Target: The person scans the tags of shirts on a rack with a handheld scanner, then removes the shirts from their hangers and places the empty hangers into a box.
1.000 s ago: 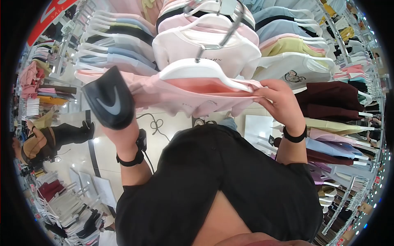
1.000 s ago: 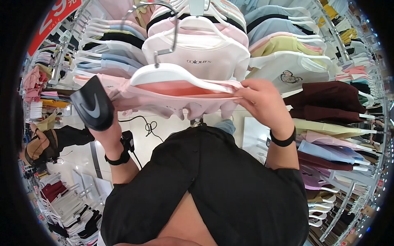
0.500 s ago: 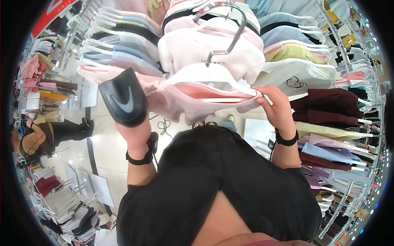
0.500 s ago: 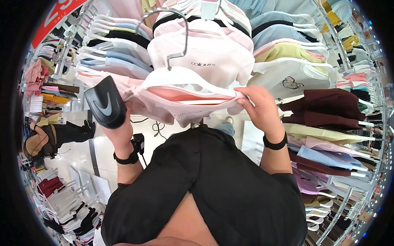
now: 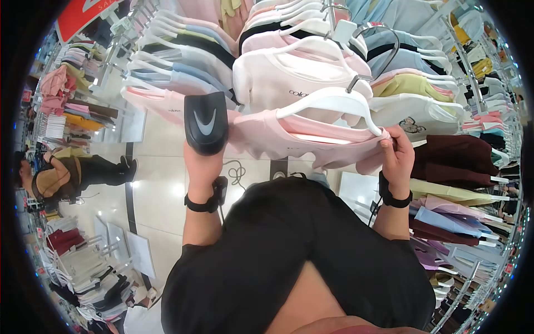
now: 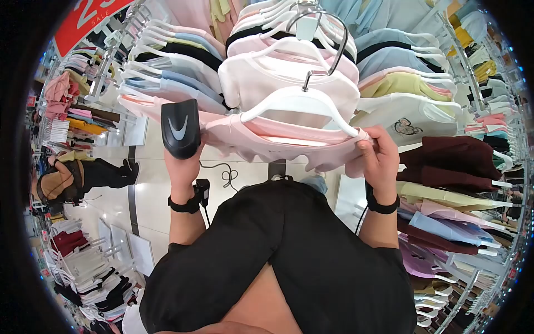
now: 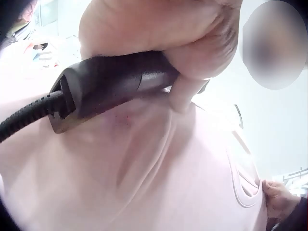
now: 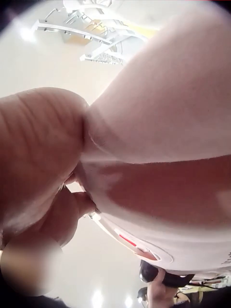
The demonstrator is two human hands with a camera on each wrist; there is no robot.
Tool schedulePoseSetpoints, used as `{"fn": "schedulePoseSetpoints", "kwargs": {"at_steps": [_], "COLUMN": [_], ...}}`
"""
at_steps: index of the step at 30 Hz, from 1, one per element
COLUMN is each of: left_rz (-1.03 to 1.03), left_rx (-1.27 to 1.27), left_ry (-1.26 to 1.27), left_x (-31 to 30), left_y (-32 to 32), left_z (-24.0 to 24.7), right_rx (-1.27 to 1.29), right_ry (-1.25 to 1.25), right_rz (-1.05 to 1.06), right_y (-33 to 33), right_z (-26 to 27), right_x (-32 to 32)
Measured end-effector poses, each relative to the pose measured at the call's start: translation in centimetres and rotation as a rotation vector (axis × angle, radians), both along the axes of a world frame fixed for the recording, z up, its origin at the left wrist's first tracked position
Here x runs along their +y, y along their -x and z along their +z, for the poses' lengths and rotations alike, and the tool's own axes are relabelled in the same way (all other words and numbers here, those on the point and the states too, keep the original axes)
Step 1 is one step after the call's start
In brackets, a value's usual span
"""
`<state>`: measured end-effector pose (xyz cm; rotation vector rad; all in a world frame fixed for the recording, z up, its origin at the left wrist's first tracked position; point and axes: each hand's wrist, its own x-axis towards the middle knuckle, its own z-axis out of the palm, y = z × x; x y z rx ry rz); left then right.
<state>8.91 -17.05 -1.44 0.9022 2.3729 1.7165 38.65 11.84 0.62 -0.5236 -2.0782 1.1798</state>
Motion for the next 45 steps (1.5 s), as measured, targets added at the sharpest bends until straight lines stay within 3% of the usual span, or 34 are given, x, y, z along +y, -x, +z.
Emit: {"fn": "schedulePoseSetpoints", "kwargs": {"at_steps": [5,16,23,29,32,38,45], "left_rz": [-0.107,-0.053,-0.053,-0.033,-0.002,-0.018,0.015], "left_rx": [-0.091,-0.047,-0.088,-0.106,-0.061,-0.063,-0.078], "left_ry": [-0.038,-0.057,-0.067,0.001,0.018,-0.047,-0.070], "left_x": [1.4,4.6,4.7,5.7,6.2,6.8,7.3], "left_y": [0.4,3.0,4.4,5.9,6.9,7.9,7.6], "left_z": [-0.3,-2.5,-5.7,-7.2,-7.7,-8.0,-7.4], "right_rx": [-0.011,-0.076,-0.079,-0.236,0.019,-0.488,-0.466], "right_ry": [0.017,0.165,0.125,0.090,0.192,0.035,-0.137], "right_rz": [-0.072,-0.159,-0.114,-0.059,-0.020,0.073,-0.120], "right_y": [-0.3,2.5,4.0,4.9,7.1,9.8,12.6], "right_z": [-0.5,-1.9,-4.0,-4.7,-4.3,-0.6,-2.1], "right_x": [1.2,3.2,4.2,6.3,7.3,10.8,12.8]}}
